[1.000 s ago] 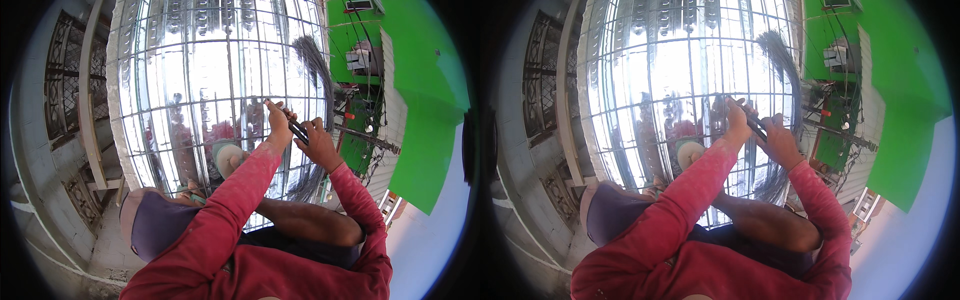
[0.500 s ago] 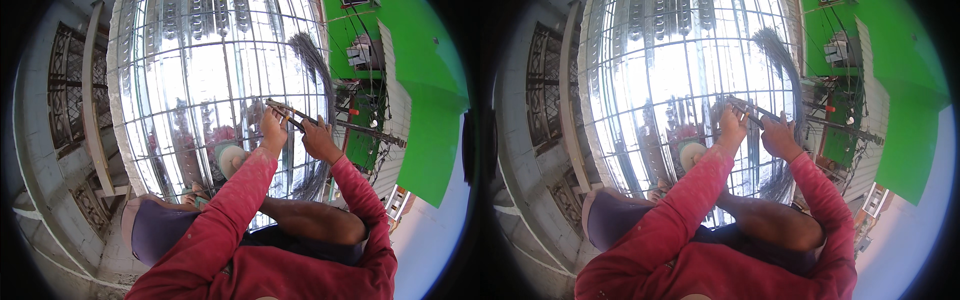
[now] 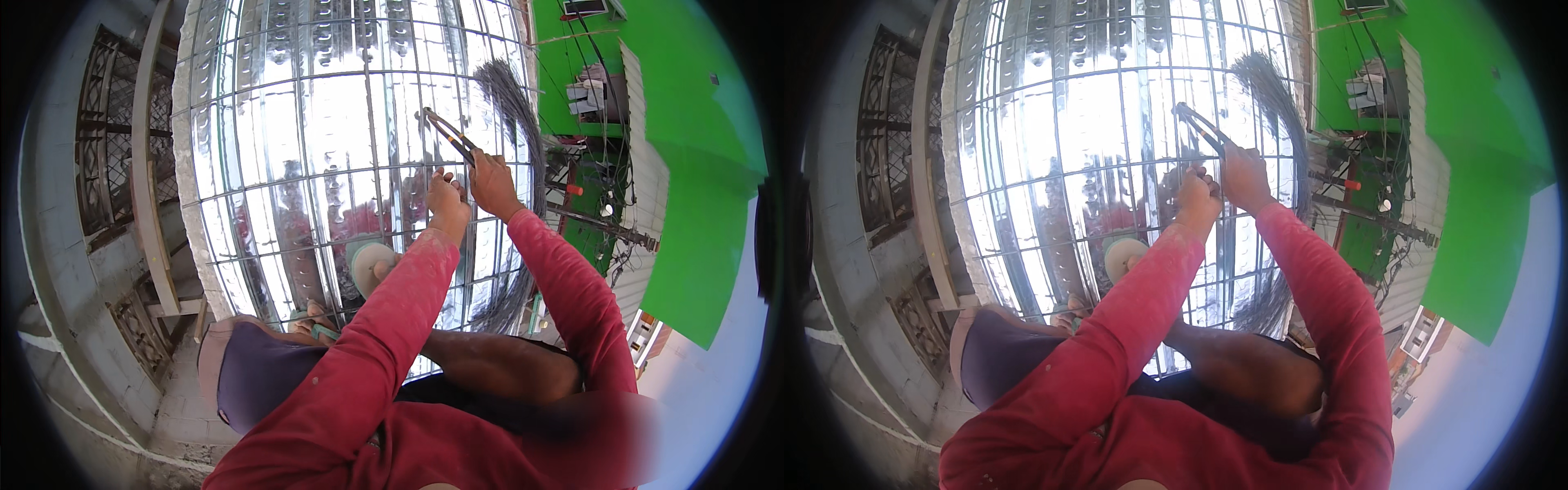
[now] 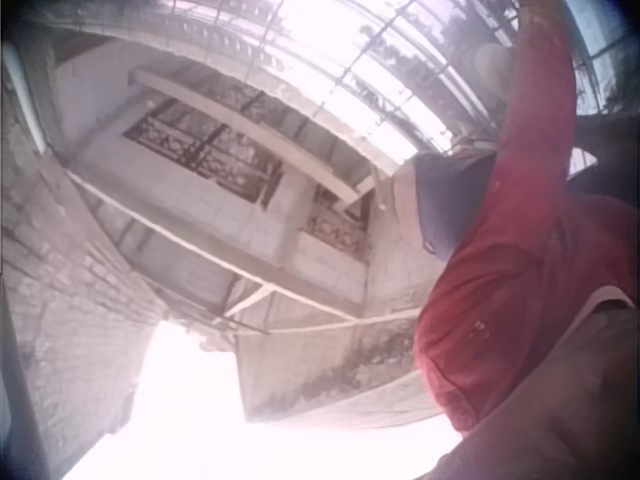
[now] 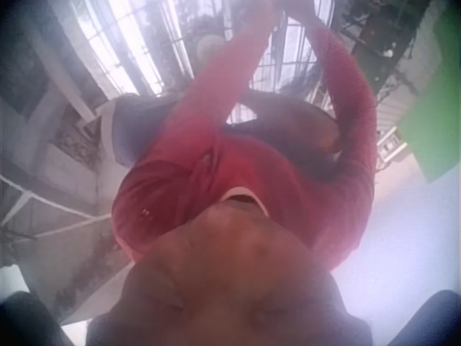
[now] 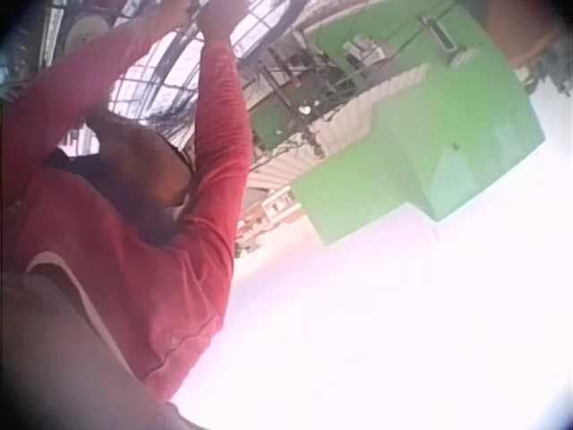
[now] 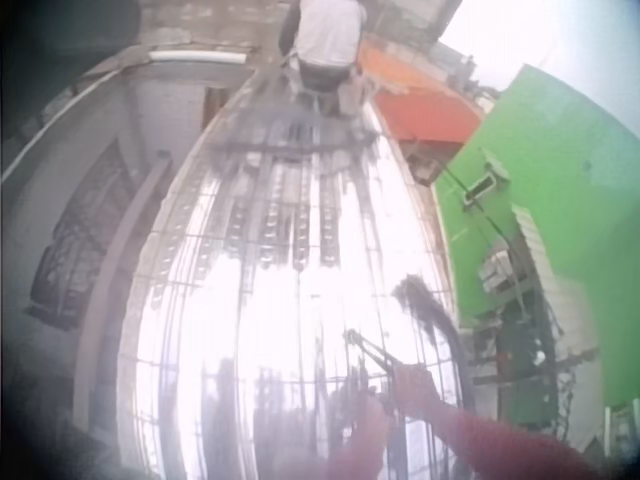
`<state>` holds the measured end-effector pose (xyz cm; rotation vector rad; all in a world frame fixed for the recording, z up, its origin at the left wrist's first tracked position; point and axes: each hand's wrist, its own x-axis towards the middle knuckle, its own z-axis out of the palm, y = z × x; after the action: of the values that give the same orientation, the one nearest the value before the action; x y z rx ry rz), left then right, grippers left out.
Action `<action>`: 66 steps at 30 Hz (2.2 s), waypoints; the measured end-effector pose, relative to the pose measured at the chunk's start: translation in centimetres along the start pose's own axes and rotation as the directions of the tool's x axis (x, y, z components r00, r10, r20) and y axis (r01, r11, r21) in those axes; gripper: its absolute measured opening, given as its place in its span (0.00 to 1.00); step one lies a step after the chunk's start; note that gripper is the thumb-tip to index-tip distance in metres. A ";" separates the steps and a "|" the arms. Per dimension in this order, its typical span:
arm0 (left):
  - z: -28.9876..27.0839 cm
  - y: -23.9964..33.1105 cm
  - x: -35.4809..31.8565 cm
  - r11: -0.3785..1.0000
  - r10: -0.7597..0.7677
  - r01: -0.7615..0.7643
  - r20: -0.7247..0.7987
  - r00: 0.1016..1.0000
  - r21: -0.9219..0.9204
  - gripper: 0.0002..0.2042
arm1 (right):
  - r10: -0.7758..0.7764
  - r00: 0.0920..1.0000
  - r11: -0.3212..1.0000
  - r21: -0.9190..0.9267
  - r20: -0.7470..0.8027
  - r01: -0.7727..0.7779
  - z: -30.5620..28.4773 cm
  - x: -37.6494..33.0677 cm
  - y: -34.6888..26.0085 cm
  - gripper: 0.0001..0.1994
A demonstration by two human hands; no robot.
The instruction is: The person uses pliers to twist wire ties around intersecting metal bars on a large grid structure. They repeatedly position the wire, clamp it with pliers, and twist to secure the joints.
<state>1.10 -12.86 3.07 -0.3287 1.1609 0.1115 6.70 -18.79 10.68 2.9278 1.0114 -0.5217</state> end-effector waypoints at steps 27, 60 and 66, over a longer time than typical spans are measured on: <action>-0.3 -2.2 4.7 0.997 -0.018 0.028 0.134 0.991 -0.071 0.10 | -0.255 0.952 0.966 0.003 0.172 0.258 4.1 7.4 -4.3 0.07; -2.6 4.0 -4.5 -0.048 0.483 -0.634 0.574 0.662 0.772 0.13 | -0.187 0.963 0.917 0.386 0.195 0.100 1.0 4.0 -1.9 0.10; 1.9 11.7 -3.9 -0.535 0.102 -0.570 0.718 0.689 0.623 0.14 | -0.250 0.967 0.952 0.166 -0.053 0.256 5.1 1.3 -2.0 0.07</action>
<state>-1.78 -0.89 5.05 1.8628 0.5368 -0.2038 4.88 -17.01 5.71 2.9764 1.4278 -0.5979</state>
